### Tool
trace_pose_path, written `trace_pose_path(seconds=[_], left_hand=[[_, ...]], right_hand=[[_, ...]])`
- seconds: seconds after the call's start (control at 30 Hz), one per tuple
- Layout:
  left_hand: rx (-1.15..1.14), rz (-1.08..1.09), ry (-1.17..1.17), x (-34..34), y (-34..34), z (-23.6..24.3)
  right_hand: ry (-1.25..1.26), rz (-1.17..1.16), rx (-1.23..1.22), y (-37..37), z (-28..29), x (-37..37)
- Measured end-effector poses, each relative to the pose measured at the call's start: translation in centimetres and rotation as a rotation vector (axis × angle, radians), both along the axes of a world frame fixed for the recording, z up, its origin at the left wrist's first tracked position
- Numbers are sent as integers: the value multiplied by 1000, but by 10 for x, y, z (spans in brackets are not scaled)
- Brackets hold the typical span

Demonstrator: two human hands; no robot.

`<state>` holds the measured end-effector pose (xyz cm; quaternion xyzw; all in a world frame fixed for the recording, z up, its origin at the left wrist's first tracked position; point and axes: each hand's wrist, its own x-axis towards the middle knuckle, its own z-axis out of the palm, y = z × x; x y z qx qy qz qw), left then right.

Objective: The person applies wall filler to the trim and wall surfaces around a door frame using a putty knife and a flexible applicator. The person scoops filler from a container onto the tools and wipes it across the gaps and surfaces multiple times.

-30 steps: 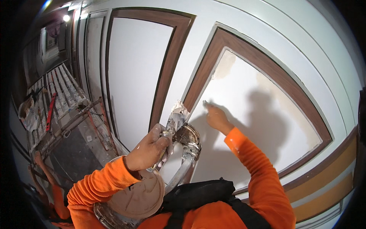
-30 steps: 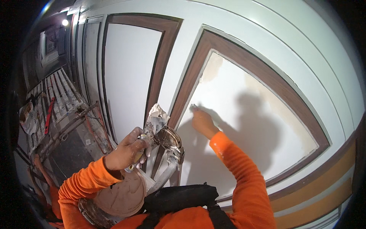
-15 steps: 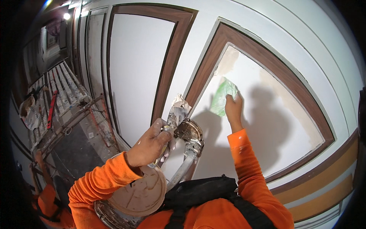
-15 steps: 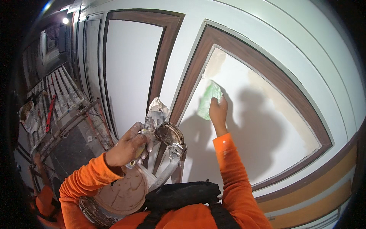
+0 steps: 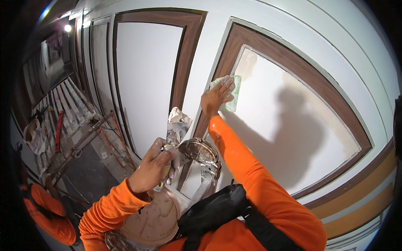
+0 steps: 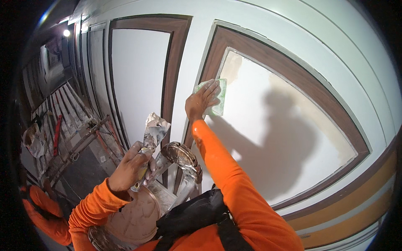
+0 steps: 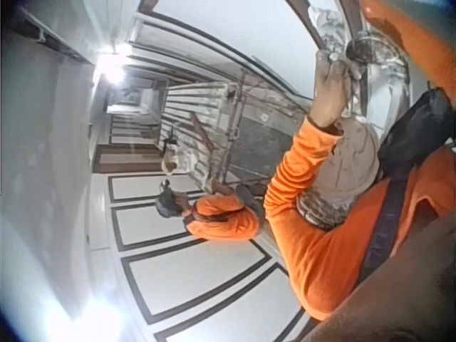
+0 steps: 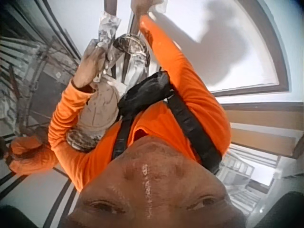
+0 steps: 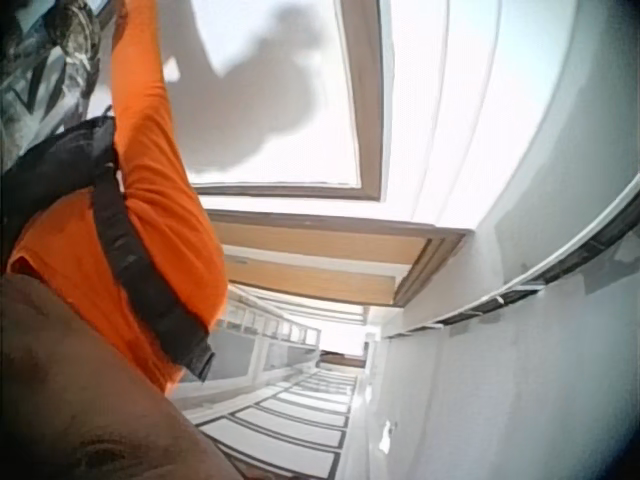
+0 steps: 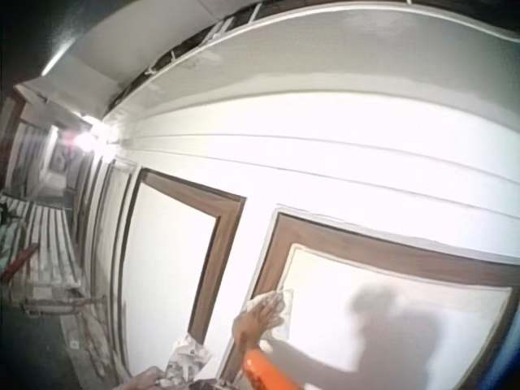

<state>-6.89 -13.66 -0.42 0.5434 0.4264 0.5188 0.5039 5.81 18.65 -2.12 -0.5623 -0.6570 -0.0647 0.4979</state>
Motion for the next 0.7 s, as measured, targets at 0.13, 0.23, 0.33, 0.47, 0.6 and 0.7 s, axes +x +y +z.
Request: trace_pose_path(seconds=[0.13, 0.23, 0.33, 0.47, 0.6, 0.7], left_hand=[[-99, 7, -108, 2, -1, 8], [-156, -14, -205, 5, -2, 10], [-141, -26, -175, 5, -4, 8], [-82, -62, -138, 9, -2, 8], [-98, -61, -199, 9, -8, 15], [-51, -59, -175, 10, -7, 14]], right_hand=[[38, -57, 26, 11, 5, -26], [107, 13, 36, 5, 5, -36], [139, 85, -7, -10, 2, -35], [-64, 633, 39, -34, -32, 42], [-611, 286, 59, -81, 15, 102], [-997, 24, 285, -78, 60, 133]])
